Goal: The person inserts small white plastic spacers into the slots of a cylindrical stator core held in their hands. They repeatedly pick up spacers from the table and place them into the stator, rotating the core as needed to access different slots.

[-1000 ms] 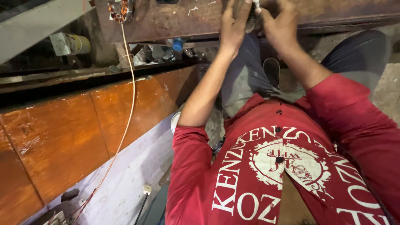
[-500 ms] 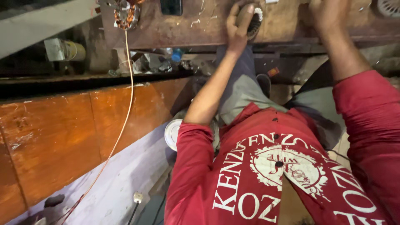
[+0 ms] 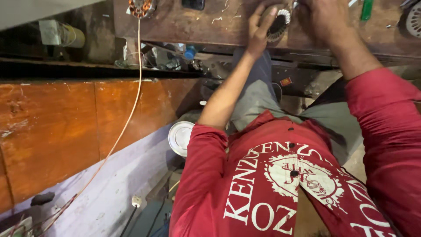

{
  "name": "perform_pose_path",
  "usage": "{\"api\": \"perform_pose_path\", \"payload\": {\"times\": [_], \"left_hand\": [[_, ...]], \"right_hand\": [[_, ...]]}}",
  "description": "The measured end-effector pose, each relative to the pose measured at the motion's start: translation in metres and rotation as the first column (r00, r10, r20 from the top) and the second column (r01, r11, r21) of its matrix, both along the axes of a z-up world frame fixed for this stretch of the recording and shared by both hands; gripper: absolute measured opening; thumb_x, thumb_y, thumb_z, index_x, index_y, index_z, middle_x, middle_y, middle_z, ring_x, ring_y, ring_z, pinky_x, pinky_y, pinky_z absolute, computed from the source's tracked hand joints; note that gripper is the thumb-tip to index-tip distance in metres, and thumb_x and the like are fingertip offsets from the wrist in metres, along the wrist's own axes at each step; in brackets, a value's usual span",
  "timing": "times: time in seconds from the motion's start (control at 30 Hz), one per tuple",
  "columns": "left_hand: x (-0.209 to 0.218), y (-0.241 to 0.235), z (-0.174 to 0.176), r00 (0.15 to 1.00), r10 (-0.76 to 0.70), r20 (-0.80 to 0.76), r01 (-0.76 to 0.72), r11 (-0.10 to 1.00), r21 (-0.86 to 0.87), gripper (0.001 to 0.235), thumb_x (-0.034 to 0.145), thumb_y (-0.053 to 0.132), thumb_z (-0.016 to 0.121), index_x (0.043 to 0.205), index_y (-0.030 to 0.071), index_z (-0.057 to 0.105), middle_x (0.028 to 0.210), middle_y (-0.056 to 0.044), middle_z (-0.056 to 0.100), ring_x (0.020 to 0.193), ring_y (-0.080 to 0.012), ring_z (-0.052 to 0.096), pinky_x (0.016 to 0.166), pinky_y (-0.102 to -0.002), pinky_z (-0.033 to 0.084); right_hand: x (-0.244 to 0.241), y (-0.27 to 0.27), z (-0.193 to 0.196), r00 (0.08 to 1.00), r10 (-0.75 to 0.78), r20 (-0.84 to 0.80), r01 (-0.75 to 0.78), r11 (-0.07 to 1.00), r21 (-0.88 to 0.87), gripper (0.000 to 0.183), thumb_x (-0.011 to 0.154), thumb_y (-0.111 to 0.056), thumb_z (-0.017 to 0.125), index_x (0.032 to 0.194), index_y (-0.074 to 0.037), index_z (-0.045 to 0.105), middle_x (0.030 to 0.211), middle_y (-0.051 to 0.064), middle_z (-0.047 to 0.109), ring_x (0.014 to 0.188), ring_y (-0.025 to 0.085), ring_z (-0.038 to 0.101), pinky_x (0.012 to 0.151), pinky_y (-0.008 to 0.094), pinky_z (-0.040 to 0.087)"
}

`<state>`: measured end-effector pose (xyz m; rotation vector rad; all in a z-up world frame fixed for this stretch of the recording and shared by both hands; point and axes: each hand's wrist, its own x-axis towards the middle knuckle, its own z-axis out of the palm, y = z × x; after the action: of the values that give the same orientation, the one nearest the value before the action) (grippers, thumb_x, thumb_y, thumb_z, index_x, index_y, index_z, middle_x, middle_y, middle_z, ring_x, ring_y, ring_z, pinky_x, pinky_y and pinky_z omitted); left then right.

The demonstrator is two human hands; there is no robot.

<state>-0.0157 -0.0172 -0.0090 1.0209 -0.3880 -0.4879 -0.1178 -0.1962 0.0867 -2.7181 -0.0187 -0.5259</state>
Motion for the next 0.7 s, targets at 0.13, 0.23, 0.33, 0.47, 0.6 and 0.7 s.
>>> {"api": "perform_pose_path", "payload": {"times": [0.13,0.23,0.33,0.47,0.6,0.7], "left_hand": [[0.000,0.000,-0.010,0.999,-0.014,-0.033,0.013,1.000,-0.013,0.037,0.100,0.031,0.071,0.115,-0.003,0.068,0.096,-0.009,0.074,0.082,-0.0153,0.072,0.070,-0.030,0.058],[0.001,0.001,-0.022,1.000,-0.024,-0.021,0.024,1.000,0.003,0.035,0.099,0.032,0.070,0.109,-0.001,0.068,0.086,-0.007,0.074,0.072,-0.0147,0.074,0.059,-0.029,0.059],[0.003,-0.005,-0.039,0.993,0.058,0.098,-0.056,0.998,-0.019,0.032,0.101,0.032,0.070,0.109,0.000,0.066,0.092,-0.006,0.072,0.080,-0.0132,0.072,0.069,-0.029,0.058],[0.001,-0.007,-0.055,1.000,-0.012,0.014,0.013,0.995,-0.098,0.030,0.102,0.028,0.072,0.104,-0.001,0.067,0.088,-0.006,0.073,0.074,-0.0134,0.072,0.062,-0.030,0.056],[0.003,-0.006,-0.061,0.999,-0.022,0.028,0.023,0.999,-0.035,0.031,0.101,0.030,0.071,0.101,-0.001,0.071,0.086,-0.005,0.073,0.073,-0.0124,0.073,0.061,-0.031,0.057],[0.003,-0.009,-0.070,0.995,0.005,0.099,-0.004,1.000,-0.005,0.032,0.103,0.028,0.071,0.093,-0.002,0.074,0.080,-0.003,0.071,0.070,-0.0113,0.069,0.061,-0.030,0.054]], "right_hand": [[-0.013,0.010,0.010,0.999,0.010,0.044,-0.018,0.980,0.199,0.009,0.102,-0.002,0.071,0.110,0.001,0.070,0.098,0.017,0.071,0.087,0.031,0.071,0.075,0.041,0.056],[-0.033,0.026,0.014,0.981,0.072,0.178,-0.123,0.946,0.299,0.014,0.103,0.005,0.067,0.117,0.004,0.067,0.110,0.017,0.069,0.101,0.031,0.072,0.087,0.038,0.059],[-0.040,0.039,0.008,0.986,0.065,0.156,-0.104,0.961,0.255,0.015,0.101,0.005,0.072,0.116,0.001,0.070,0.114,0.017,0.069,0.101,0.032,0.072,0.087,0.038,0.059],[-0.037,0.041,0.004,0.990,0.079,0.118,-0.094,0.987,0.129,0.012,0.102,0.001,0.074,0.113,-0.002,0.072,0.113,0.014,0.071,0.100,0.032,0.070,0.086,0.038,0.058],[-0.028,0.040,0.008,0.981,0.131,0.143,-0.137,0.990,0.031,0.017,0.098,0.002,0.069,0.114,-0.002,0.071,0.113,0.014,0.070,0.104,0.033,0.069,0.087,0.038,0.057],[-0.028,0.035,0.005,0.987,0.136,0.084,-0.137,0.991,0.009,0.012,0.100,0.003,0.073,0.112,-0.001,0.071,0.107,0.014,0.069,0.099,0.033,0.069,0.082,0.038,0.056]]}}
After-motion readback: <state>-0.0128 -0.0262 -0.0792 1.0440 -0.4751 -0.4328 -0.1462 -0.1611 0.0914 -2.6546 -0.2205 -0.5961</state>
